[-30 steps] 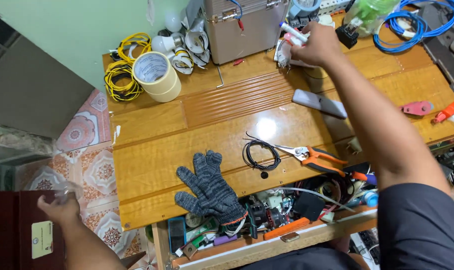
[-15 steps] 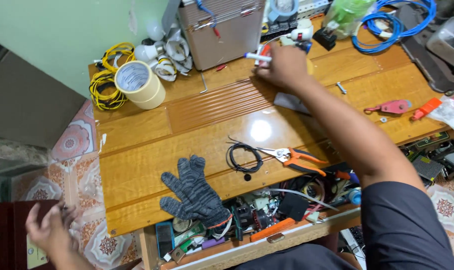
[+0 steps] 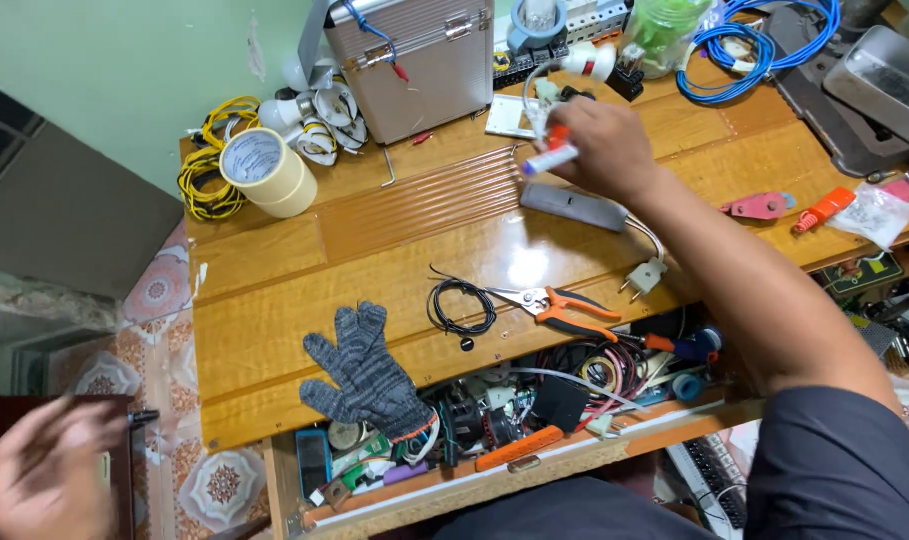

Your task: Assembling a small electrical component using a screwdriver and pliers on a workbench

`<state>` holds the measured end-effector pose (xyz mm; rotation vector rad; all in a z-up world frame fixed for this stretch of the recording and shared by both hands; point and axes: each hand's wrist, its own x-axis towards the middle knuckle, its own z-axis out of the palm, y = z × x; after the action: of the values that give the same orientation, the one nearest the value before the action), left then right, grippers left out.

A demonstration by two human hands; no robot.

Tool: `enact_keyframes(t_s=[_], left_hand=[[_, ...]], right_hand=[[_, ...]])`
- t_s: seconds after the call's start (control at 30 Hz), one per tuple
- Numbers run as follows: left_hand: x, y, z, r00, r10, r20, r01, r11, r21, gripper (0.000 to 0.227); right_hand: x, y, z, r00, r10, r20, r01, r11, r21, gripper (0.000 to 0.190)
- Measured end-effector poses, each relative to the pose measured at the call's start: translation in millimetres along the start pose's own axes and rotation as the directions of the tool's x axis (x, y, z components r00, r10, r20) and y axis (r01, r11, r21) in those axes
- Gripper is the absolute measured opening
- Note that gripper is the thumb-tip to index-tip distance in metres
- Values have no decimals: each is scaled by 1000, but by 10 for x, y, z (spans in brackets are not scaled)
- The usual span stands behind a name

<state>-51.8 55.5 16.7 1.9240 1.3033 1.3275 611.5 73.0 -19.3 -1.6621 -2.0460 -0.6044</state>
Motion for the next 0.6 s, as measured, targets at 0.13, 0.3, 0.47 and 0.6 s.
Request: enact_keyframes(t_s=[0.13,0.3,0.47,0.6], left_hand=[[136,692,717,986,28,164,-12,995,-102,28],[118,1323,1939,897,145,417,53,902,-429,44],[-40,1328,2697,858,138,494,293,660,-692,39],[-35,1137,2673,888,98,449,334,535,-776,27]], right_hand=[[-177,-350,-670,942,-221,-254,249,965,83,34],[-494,-1174,-1044,924,-281,-259,358,873,331,21],[-609,-1768,-821,769,-463,-440,610,736,292,28],[-806,-1470,-416,971,-198,-134,239,827,508,34]])
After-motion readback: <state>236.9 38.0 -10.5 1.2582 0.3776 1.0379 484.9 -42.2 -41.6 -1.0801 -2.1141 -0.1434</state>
